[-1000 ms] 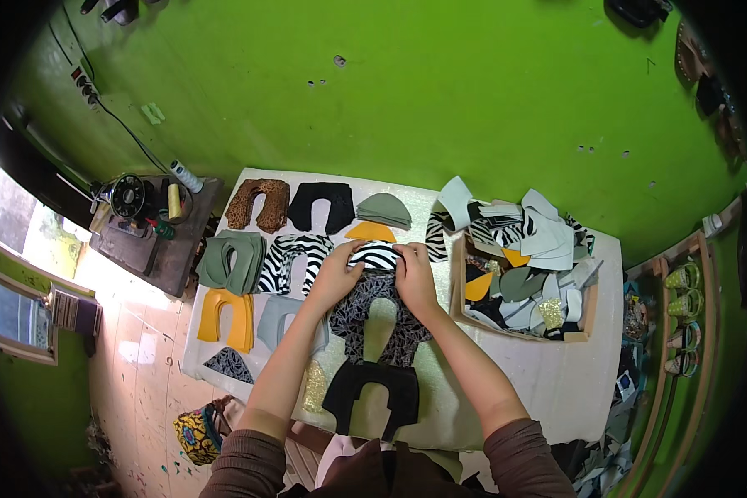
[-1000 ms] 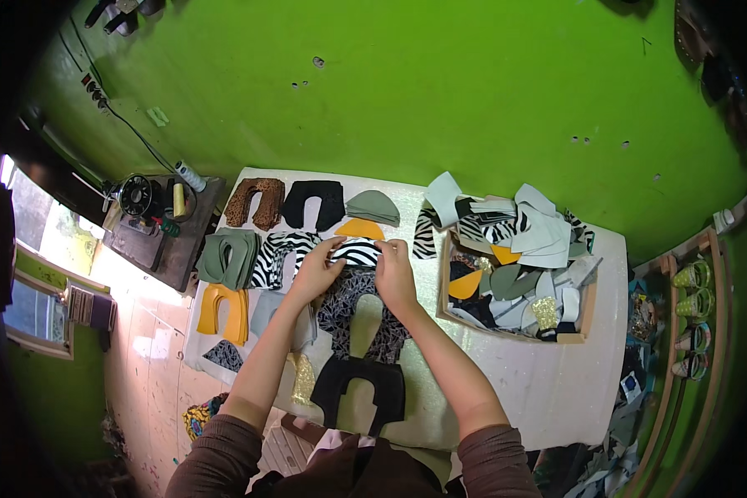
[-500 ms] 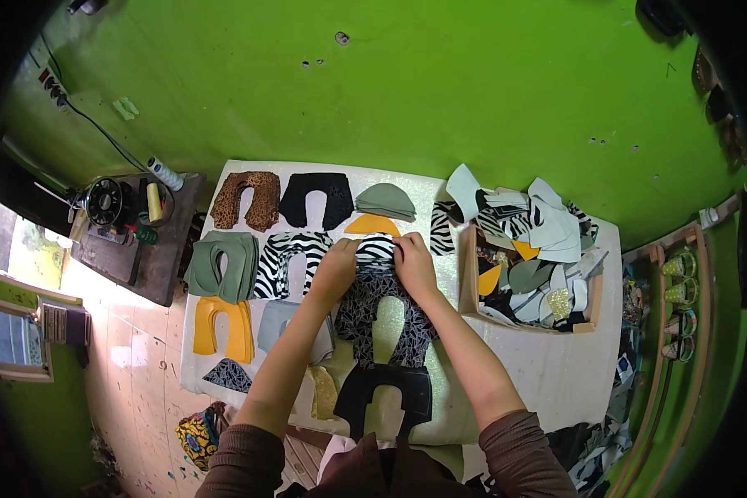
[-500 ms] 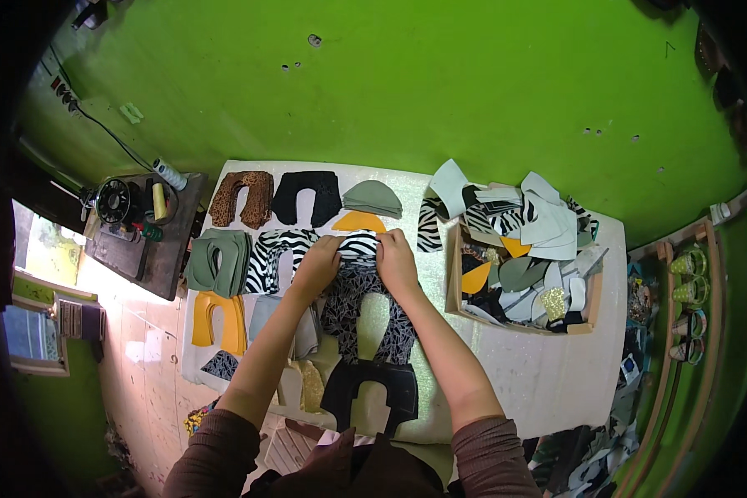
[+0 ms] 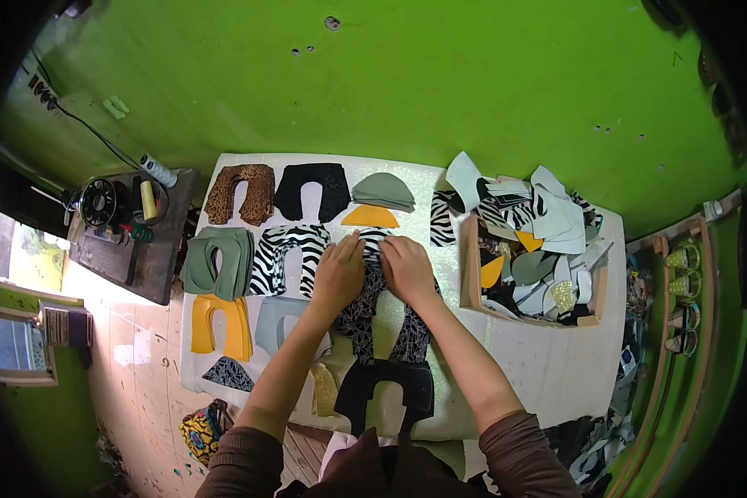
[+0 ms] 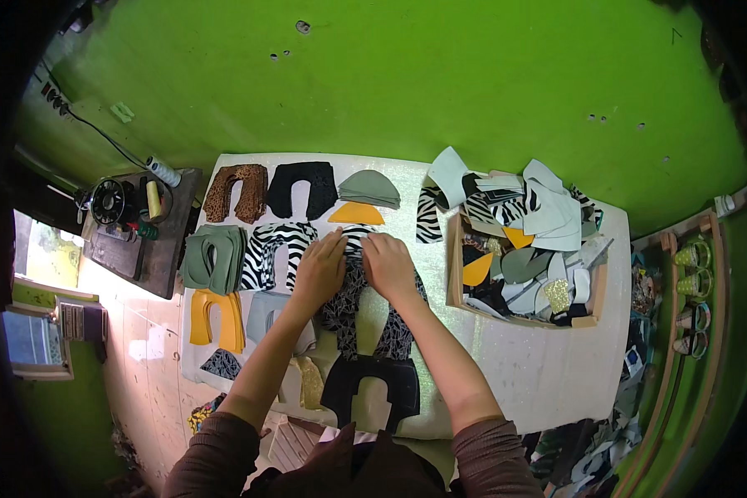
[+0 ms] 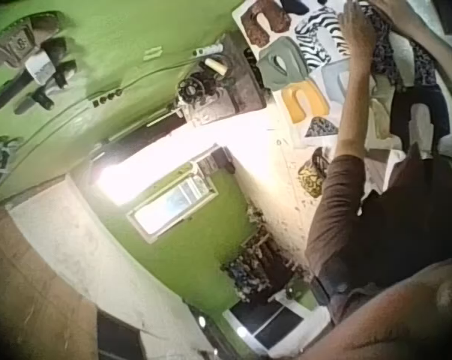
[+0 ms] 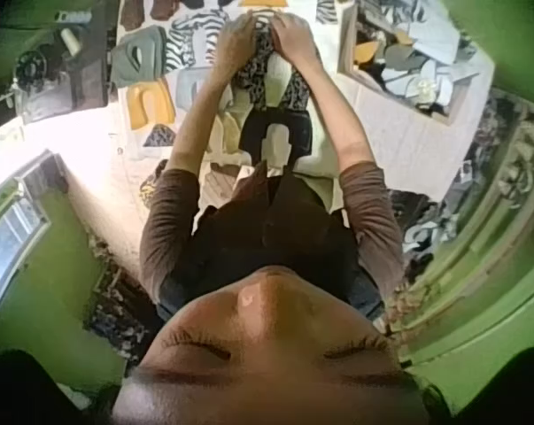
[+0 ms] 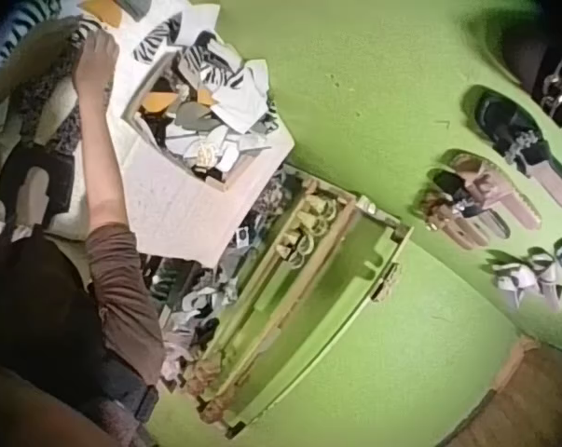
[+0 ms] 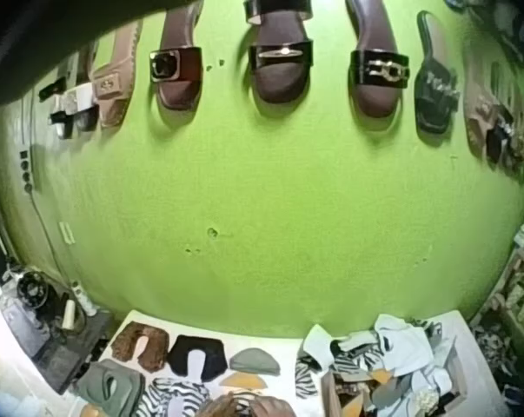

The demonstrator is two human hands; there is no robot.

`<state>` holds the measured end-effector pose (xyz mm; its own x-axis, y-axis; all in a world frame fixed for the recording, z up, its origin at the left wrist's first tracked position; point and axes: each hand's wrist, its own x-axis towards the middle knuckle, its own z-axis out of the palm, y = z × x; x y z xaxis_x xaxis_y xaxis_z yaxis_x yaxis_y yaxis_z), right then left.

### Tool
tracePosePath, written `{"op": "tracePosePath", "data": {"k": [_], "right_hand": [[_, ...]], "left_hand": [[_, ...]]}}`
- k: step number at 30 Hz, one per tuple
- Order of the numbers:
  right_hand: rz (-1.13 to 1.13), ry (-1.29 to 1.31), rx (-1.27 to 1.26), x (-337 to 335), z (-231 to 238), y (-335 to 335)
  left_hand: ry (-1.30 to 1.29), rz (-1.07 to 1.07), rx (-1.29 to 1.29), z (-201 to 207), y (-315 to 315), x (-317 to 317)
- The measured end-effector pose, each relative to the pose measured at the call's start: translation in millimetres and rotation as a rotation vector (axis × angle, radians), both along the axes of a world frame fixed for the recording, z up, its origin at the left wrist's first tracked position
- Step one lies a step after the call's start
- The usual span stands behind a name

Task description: Sorting and organizing various patterned shoe upper components from a box onto a workbench.

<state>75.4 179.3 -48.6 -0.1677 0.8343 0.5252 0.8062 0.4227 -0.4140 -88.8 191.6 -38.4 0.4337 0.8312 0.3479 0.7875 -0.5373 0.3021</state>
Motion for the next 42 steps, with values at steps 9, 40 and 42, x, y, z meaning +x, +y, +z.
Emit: {"op": "tracePosePath", "data": {"k": [9, 40, 42], "right_hand": [[0.013, -0.044, 0.016, -1, -7, -18], [-0.291, 0.005, -0.103, 307, 76, -130], [-0.341, -0.073, -0.105, 328, 68, -125]], "left_hand": [[0.186, 0.015, -0.027, -10, -20, 7], [-0.185, -0.23, -0.159, 58, -111, 321], [0.089, -0.15, -0.242, 57, -107, 337]]}}
